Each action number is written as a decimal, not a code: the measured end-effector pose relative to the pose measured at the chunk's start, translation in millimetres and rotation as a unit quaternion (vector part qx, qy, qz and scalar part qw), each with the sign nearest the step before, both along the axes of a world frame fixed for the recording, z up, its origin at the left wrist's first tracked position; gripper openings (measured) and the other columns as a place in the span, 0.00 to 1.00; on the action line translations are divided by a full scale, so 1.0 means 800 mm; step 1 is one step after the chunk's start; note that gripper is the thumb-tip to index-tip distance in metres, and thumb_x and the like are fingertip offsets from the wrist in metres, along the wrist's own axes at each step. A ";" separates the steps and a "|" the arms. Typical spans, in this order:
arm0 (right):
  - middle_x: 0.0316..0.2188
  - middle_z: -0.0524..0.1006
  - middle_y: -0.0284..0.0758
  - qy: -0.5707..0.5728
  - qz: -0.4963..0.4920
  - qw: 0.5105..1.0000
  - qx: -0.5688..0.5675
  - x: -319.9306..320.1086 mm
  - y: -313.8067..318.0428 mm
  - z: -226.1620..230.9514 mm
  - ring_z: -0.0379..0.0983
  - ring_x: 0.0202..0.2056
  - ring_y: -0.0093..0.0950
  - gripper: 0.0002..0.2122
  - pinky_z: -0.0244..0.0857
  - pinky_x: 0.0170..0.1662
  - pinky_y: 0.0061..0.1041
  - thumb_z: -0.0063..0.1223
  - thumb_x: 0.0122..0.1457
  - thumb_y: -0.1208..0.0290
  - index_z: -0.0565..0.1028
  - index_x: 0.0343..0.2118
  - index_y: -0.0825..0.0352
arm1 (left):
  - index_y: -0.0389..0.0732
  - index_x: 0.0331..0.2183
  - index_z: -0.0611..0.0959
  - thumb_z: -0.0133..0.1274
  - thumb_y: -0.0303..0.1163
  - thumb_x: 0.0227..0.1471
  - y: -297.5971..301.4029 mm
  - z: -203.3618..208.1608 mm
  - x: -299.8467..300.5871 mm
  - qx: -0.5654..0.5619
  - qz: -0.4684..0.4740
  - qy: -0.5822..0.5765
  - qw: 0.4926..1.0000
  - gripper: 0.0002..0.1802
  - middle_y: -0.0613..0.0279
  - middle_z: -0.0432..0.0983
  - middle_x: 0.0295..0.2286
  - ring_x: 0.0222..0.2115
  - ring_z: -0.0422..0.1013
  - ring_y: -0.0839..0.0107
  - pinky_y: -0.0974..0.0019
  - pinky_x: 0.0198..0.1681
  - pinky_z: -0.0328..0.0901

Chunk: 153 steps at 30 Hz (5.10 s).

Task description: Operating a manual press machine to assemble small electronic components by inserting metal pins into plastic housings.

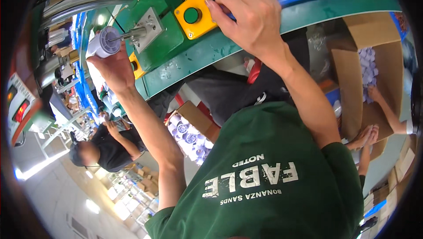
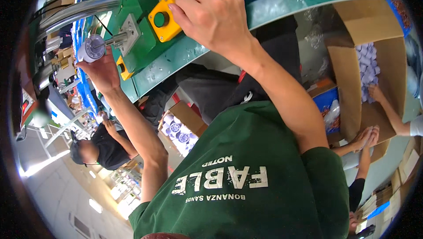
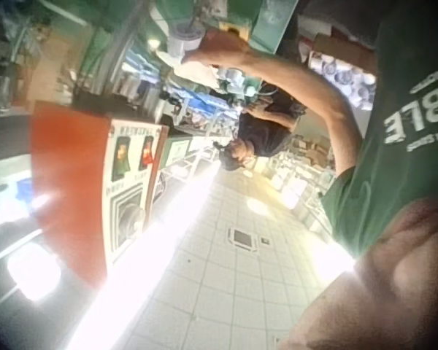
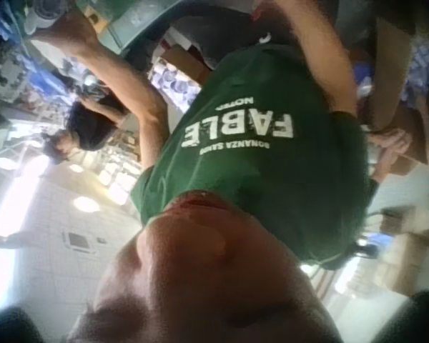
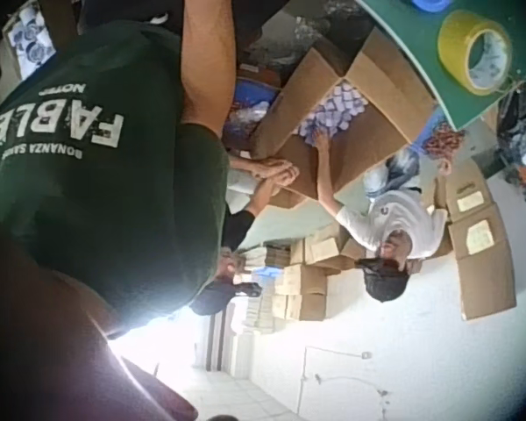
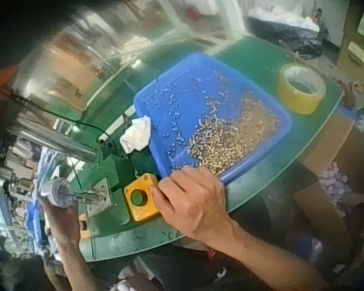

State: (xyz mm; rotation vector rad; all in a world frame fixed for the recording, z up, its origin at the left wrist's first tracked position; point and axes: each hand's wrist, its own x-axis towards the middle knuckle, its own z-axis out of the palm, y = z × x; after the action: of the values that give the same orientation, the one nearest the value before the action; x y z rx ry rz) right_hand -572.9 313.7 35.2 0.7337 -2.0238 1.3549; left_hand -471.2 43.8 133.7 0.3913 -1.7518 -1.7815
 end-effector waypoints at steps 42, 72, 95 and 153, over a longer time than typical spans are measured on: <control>0.37 0.74 0.37 0.042 0.138 0.987 0.065 0.016 -0.002 0.014 0.71 0.36 0.34 0.11 0.65 0.38 0.32 0.64 0.46 0.72 0.78 0.34 0.66 | 0.34 0.42 0.77 0.54 0.22 0.55 0.021 -0.111 0.107 -0.620 0.255 -0.091 0.736 0.11 0.50 0.77 0.42 0.44 0.73 0.54 0.56 0.49 0.67; 0.28 0.74 0.45 -0.140 0.184 0.866 0.443 -0.083 0.036 0.071 0.71 0.35 0.47 0.02 0.66 0.39 0.43 0.54 0.50 0.79 0.74 0.27 0.70 | 0.34 0.46 0.71 0.58 0.26 0.53 0.024 -0.122 0.106 -0.484 0.305 -0.080 0.816 0.20 0.45 0.70 0.49 0.48 0.68 0.50 0.55 0.52 0.63; 0.28 0.78 0.28 -0.240 0.257 0.897 0.268 -0.092 -0.012 0.168 0.66 0.27 0.15 0.01 0.62 0.31 0.18 0.60 0.54 0.78 0.79 0.30 0.69 | 0.37 0.45 0.71 0.62 0.21 0.43 0.020 -0.122 0.110 -0.432 0.307 -0.042 0.847 0.26 0.47 0.72 0.47 0.46 0.71 0.51 0.56 0.47 0.67; 0.45 0.74 0.39 0.047 0.121 0.982 0.140 0.030 -0.013 0.022 0.69 0.49 0.40 0.19 0.63 0.51 0.38 0.63 0.46 0.76 0.76 0.44 0.69 | 0.36 0.55 0.66 0.69 0.33 0.36 0.051 -0.046 0.071 -0.415 0.200 -0.073 0.884 0.45 0.52 0.66 0.52 0.55 0.60 0.52 0.52 0.57 0.55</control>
State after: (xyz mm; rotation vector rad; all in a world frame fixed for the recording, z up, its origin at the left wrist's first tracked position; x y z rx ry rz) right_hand -548.9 303.4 53.1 1.1796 -2.1253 1.1488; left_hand -414.0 84.2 96.9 0.4678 -2.1497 -0.6245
